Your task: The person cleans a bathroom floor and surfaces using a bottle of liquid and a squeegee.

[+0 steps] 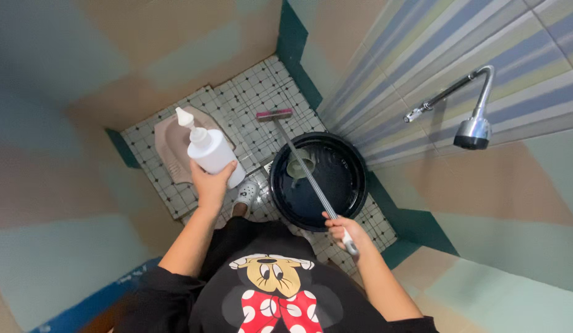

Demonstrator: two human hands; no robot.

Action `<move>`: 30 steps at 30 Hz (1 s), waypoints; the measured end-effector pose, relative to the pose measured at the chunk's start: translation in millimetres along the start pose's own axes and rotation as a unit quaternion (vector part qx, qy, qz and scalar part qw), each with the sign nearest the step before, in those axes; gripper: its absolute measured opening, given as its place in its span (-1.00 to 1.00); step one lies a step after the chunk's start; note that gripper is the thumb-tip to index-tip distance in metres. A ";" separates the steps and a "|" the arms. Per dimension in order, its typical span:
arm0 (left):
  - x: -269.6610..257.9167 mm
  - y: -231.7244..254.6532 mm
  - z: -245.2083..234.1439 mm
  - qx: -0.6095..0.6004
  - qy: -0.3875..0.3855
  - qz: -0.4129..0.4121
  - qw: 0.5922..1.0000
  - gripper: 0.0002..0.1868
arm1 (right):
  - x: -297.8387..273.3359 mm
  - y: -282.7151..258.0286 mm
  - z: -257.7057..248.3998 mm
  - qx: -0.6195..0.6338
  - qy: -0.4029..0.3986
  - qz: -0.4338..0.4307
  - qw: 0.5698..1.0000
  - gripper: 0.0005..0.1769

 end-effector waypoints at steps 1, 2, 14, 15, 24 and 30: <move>-6.9 2.5 -1.1 0.000 0.006 0.000 1.000 -0.10 | 1.3 -5.3 2.1 -0.005 0.000 0.003 1.000 -0.59; -11.9 5.8 -3.2 0.011 0.005 0.026 1.000 -0.10 | 4.9 -10.5 8.6 -0.082 0.063 -0.021 0.994 -0.60; -13.7 -3.7 -17.3 -0.010 0.023 0.045 0.999 -0.15 | -67.7 66.4 58.1 -0.634 0.382 -0.212 0.638 -0.19; -11.5 -4.2 -18.9 0.003 0.019 0.044 0.999 -0.16 | -67.1 74.8 53.9 -0.731 0.351 -0.321 0.489 -0.19; 13.6 -29.6 -56.7 -0.030 0.060 -0.022 0.998 -0.11 | 44.5 19.3 40.6 -0.701 0.485 -0.046 0.521 -0.35; 30.2 -40.3 -105.3 0.027 0.061 -0.058 0.996 -0.11 | 188.9 -120.8 123.4 -0.750 0.460 -0.051 0.473 -0.48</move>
Point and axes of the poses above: each hand's wrist, its own x-axis towards the middle knuckle, its own z-axis out of the palm, y = z × x, the point moved 2 cm from there along x, towards the middle knuckle, and after that the axes turned 11 degrees about z, right-handed, at the moved point
